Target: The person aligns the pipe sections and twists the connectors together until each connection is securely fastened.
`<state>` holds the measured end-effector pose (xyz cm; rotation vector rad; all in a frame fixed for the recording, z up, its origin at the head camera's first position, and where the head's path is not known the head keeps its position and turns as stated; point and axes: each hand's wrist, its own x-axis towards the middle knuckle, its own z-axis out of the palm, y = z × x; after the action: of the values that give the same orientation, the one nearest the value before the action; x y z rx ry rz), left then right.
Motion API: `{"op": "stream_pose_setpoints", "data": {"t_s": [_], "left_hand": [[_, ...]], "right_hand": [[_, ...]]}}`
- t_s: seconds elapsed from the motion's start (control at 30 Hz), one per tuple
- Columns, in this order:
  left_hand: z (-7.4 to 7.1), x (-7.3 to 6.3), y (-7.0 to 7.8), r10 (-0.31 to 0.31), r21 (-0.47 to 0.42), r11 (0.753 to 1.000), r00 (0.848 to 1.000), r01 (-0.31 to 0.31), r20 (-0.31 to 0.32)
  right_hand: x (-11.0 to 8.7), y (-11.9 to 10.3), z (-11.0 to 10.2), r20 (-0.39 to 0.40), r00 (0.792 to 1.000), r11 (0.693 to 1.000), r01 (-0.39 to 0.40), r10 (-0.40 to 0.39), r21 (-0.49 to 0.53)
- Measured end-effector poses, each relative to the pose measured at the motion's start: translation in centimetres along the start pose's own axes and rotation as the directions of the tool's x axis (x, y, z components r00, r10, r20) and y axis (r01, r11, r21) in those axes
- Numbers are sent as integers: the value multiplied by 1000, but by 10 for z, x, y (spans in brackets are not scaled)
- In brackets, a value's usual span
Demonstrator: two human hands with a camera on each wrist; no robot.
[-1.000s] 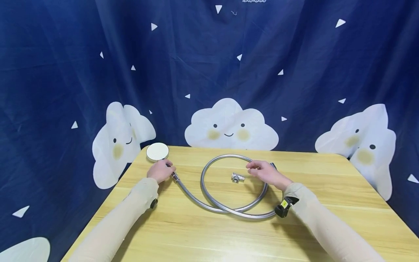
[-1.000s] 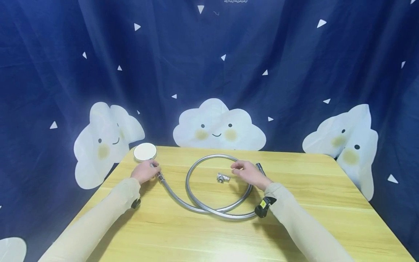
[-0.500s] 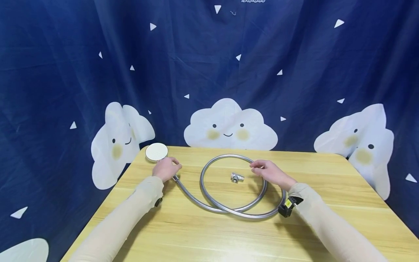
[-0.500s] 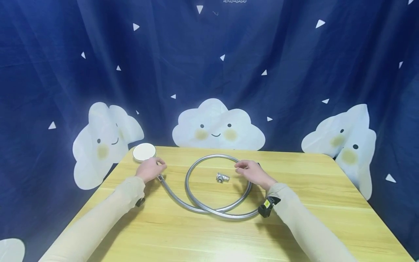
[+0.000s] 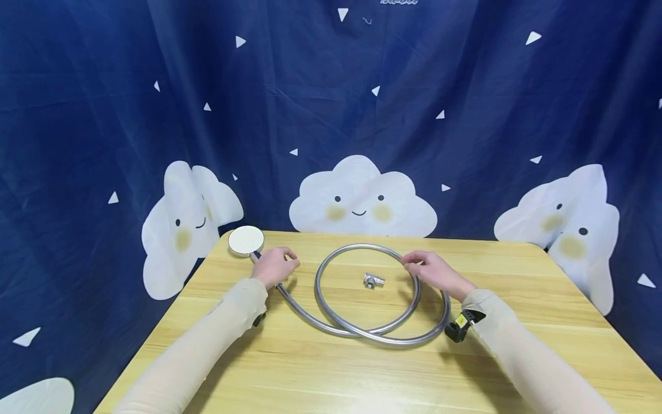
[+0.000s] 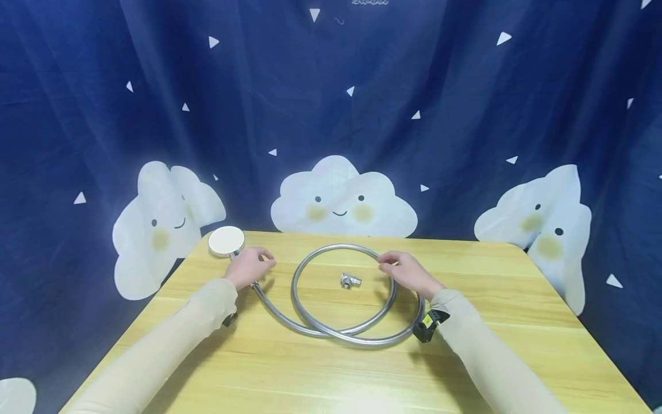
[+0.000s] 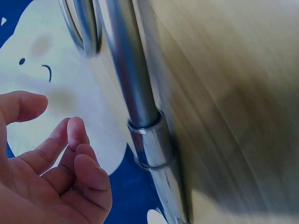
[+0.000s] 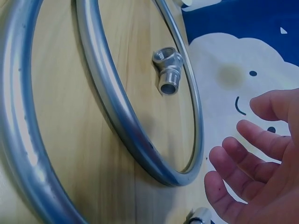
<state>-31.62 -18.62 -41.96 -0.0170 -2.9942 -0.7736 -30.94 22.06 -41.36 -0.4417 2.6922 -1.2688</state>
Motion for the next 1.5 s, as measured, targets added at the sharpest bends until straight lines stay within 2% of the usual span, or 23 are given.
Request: {"op": "stream_pose_setpoints", "data": {"t_s": [0.13,0.37,0.67,0.9,1.07,1.3,1.5], "left_hand": [[3,-1,7,29,-29,999,999,-28,28],[5,-5,23,84,-49,995,996,-82,24],[13,-3,37,141,-73,988,990,-138,31],[19,-2,45,162,-84,984,986,-158,43],[20,-1,52,191,-98,978,978,-183,80],[25,0,62,233,-115,968,968,-221,94],[33,2,70,220,-122,971,965,-203,142]], "right_hand": [[0,2,-3,-3,1000,1000,-1,1,4],[-2,5,-7,-15,1000,1000,-25,25,3],[-4,14,-10,-35,998,999,-49,49,22],[-5,19,-13,-58,997,999,-45,45,8],[-7,22,-18,-72,996,999,-51,51,-1],[-9,24,-22,-86,996,999,-40,39,-9],[-11,24,-22,-89,995,999,-35,35,3]]}}
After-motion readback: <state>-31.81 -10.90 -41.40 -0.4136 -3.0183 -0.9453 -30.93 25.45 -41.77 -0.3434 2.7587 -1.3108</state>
